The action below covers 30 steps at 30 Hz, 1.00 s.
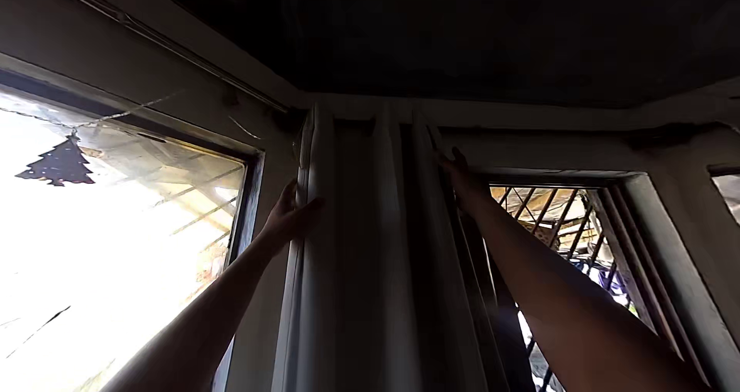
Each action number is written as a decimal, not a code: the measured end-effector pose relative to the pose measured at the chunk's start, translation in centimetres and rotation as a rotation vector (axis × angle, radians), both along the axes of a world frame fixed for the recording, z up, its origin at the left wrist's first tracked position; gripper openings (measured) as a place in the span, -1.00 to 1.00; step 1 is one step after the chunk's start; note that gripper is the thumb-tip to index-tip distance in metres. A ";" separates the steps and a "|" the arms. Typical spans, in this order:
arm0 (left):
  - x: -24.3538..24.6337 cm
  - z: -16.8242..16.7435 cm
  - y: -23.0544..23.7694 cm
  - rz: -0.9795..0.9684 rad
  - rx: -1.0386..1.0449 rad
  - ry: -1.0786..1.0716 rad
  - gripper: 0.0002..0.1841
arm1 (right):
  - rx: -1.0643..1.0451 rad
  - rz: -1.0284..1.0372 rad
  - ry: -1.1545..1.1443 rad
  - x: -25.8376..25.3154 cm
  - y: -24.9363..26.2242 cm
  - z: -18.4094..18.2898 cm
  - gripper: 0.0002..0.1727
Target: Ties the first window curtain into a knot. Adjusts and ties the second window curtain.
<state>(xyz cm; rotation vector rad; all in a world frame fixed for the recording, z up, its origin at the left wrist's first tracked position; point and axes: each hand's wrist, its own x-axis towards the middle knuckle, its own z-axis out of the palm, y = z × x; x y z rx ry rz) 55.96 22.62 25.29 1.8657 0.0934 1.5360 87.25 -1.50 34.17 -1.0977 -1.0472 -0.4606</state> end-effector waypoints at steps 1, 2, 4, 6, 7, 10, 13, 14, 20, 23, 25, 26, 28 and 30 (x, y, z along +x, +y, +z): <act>0.2 0.4 0.3 -0.008 0.005 -0.002 -0.04 | -0.002 0.008 0.017 0.3 0.7 0.7 0.27; 0.5 0.8 0.5 -0.011 0.014 -0.004 -0.03 | -0.006 0.028 0.030 0.3 1.2 1.2 0.26; 1.0 1.4 0.8 0.011 0.033 -0.009 0.00 | -0.004 0.106 0.032 -1.0 2.1 1.7 0.16; 1.7 1.8 0.7 0.038 0.036 -0.029 -0.02 | 0.020 0.179 -0.011 -3.4 3.4 2.0 0.01; 2.1 1.9 0.5 0.023 0.031 -0.031 -0.04 | 0.031 0.219 -0.037 -4.6 4.2 2.1 -0.03; 3.0 2.0 -0.3 -0.107 0.015 0.002 -0.06 | 0.062 0.302 -0.107 -9.1 6.6 2.4 -0.17; 3.5 2.7 -0.9 -0.181 0.007 0.031 -0.08 | 0.033 0.229 -0.113 -12.1 9.0 3.6 -0.21; 3.9 3.1 -1.1 -0.205 0.007 0.035 -0.11 | 0.012 0.194 -0.105 -12.5 9.6 3.8 -0.22; 6.6 4.5 -1.5 -0.222 0.027 -0.077 -0.22 | -0.020 0.265 -0.129 -9.9 10.0 2.6 -0.17; 7.4 6.7 -0.9 -0.160 0.026 -0.184 -0.15 | 0.009 0.262 -0.101 -7.7 8.4 1.7 -0.01; 7.3 8.5 -1.4 -0.179 0.019 -0.231 -0.10 | 0.013 0.198 -0.059 -6.4 7.1 1.8 0.17; 7.2 9.4 -1.6 -0.199 0.001 -0.238 -0.05 | 0.004 0.164 -0.051 -5.9 6.5 1.9 0.23; 7.1 10.9 -1.9 -0.183 -0.019 -0.242 0.04 | -0.014 0.117 -0.038 -5.1 5.3 2.3 0.31; 7.4 12.2 -1.9 -0.092 0.051 -0.213 0.02 | -0.034 0.109 -0.024 -4.6 4.5 2.7 0.32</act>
